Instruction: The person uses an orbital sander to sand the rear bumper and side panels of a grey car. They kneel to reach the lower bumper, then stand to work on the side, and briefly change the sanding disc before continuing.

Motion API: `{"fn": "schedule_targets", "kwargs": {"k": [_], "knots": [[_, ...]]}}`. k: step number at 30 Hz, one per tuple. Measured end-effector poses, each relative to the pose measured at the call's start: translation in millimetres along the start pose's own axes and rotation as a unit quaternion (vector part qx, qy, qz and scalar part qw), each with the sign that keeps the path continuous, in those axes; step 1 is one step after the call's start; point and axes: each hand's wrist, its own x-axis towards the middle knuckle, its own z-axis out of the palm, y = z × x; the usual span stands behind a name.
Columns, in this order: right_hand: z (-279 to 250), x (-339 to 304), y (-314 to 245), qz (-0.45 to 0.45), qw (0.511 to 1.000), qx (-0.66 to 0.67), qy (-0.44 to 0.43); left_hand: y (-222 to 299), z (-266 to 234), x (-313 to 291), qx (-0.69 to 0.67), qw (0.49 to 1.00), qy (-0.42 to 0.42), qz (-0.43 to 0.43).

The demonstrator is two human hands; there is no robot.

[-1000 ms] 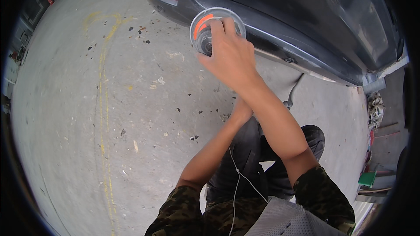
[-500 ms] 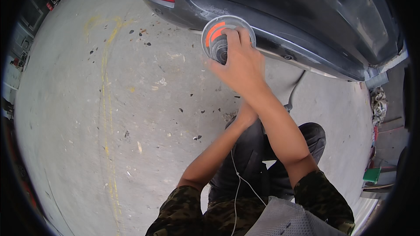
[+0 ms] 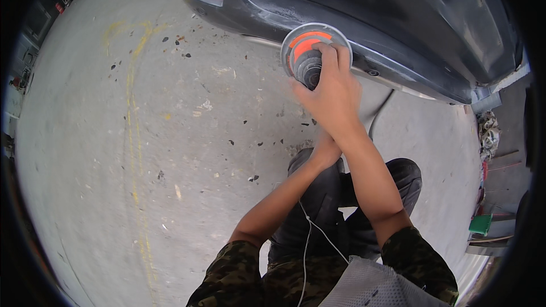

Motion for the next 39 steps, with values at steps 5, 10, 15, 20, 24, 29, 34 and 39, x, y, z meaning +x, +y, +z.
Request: {"fn": "schedule_targets", "kwargs": {"k": [5,10,15,20,24,29,34,39], "knots": [[7.3,4.4,2.8,-0.027,1.0,0.007,-0.005,-1.7,-6.8,9.0,0.01,0.999,-0.025,-0.026],[3.9,0.5,4.8,0.018,1.0,0.005,0.008,2.1,-4.0,6.5,0.056,0.998,-0.012,-0.005],[4.0,-0.8,7.7,-0.005,1.0,-0.001,0.01,1.5,-0.2,8.2,0.04,0.999,-0.004,0.008],[9.1,1.1,8.0,-0.008,1.0,-0.004,0.013,-1.7,-8.9,12.2,0.023,0.999,-0.037,-0.027],[5.6,-4.5,9.5,0.031,0.999,-0.013,0.006,-1.1,-1.6,5.9,0.012,1.0,0.006,-0.009],[14.6,2.4,4.8,-0.033,0.999,-0.013,0.005,-1.9,-10.0,10.6,0.0,0.999,-0.029,-0.026],[6.3,-4.5,5.1,-0.003,1.0,-0.002,0.013,-7.0,-5.4,3.6,-0.002,1.0,-0.022,-0.01],[9.3,-3.9,4.4,-0.019,1.0,-0.02,0.0,-16.6,-0.6,6.9,0.03,0.999,-0.011,0.004]]}}
